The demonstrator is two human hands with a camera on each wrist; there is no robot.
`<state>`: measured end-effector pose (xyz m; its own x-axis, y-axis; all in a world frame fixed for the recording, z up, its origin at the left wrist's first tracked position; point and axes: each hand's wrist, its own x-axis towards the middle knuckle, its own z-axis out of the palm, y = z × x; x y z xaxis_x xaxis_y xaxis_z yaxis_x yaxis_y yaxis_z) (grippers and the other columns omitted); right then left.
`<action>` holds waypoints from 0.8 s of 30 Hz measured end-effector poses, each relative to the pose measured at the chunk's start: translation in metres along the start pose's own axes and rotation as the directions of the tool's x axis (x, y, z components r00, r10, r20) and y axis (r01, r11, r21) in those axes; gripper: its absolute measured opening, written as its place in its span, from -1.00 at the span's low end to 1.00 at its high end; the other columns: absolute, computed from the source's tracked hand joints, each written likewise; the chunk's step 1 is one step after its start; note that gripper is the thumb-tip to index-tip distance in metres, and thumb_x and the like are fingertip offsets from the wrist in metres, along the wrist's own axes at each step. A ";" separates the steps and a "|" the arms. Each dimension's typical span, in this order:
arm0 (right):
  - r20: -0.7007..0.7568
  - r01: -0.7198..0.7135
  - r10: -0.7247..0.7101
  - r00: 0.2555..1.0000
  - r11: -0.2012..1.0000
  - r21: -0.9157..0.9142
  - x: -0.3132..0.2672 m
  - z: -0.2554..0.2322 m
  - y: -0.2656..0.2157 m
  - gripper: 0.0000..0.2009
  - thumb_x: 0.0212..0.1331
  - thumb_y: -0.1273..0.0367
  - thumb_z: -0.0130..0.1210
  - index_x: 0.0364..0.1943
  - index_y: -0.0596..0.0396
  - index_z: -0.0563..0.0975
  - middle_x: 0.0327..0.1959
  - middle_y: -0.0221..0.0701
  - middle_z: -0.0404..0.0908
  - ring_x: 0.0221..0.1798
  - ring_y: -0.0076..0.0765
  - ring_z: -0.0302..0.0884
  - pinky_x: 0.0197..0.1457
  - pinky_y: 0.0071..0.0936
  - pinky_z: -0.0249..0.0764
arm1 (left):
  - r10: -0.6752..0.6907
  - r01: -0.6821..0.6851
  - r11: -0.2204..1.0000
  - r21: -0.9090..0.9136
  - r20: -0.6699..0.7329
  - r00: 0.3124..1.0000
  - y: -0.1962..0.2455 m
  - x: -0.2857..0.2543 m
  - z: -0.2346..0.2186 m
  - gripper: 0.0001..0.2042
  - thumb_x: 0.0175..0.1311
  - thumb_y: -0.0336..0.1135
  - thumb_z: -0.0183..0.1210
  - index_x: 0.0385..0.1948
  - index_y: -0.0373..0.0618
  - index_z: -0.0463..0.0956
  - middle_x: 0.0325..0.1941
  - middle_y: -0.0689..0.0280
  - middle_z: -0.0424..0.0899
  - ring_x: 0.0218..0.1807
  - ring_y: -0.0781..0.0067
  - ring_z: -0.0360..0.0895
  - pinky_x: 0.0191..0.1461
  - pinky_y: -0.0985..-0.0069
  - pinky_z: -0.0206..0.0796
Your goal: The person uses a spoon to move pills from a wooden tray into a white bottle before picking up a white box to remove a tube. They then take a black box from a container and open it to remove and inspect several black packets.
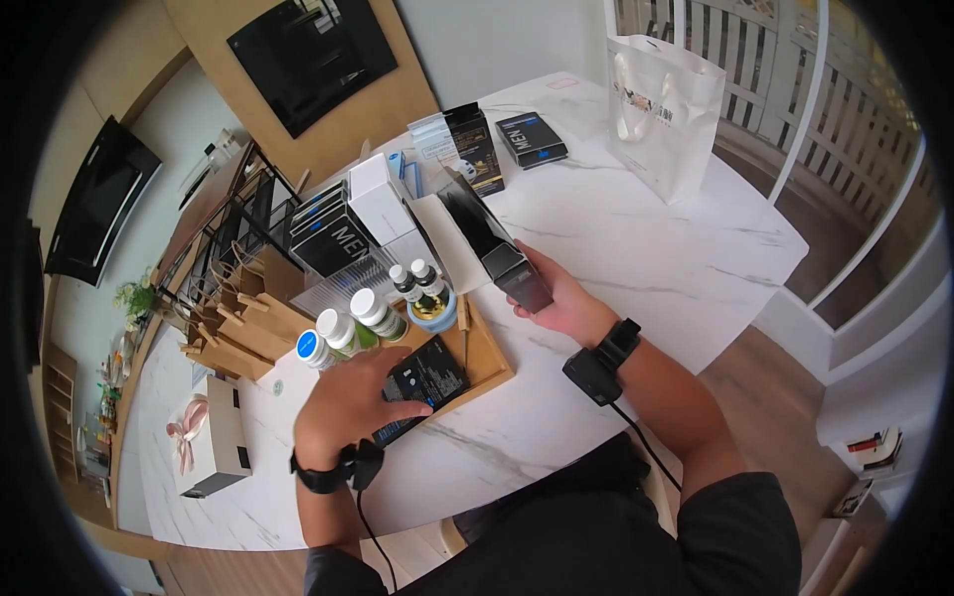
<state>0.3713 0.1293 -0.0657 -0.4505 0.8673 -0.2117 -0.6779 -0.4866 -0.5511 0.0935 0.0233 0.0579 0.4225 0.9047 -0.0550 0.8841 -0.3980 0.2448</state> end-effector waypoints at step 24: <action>0.210 -0.053 0.047 0.977 0.998 0.023 0.009 -0.016 -0.003 -0.65 0.39 0.03 -0.16 -0.07 -0.07 0.48 -0.31 -0.42 0.55 -0.41 -0.50 0.43 -0.45 -0.55 0.33 | -0.026 0.019 0.999 0.036 0.198 0.980 -0.022 0.018 0.020 -0.50 -0.05 -0.10 0.42 -0.16 -0.25 0.48 -0.20 0.05 0.62 -0.08 0.02 0.57 -0.03 0.25 0.38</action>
<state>0.3788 0.1402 -0.0787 -0.5939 0.8021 -0.0629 -0.6662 -0.5341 -0.5205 0.0852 0.0451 0.0324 0.4309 0.8666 -0.2517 0.8985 -0.3861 0.2089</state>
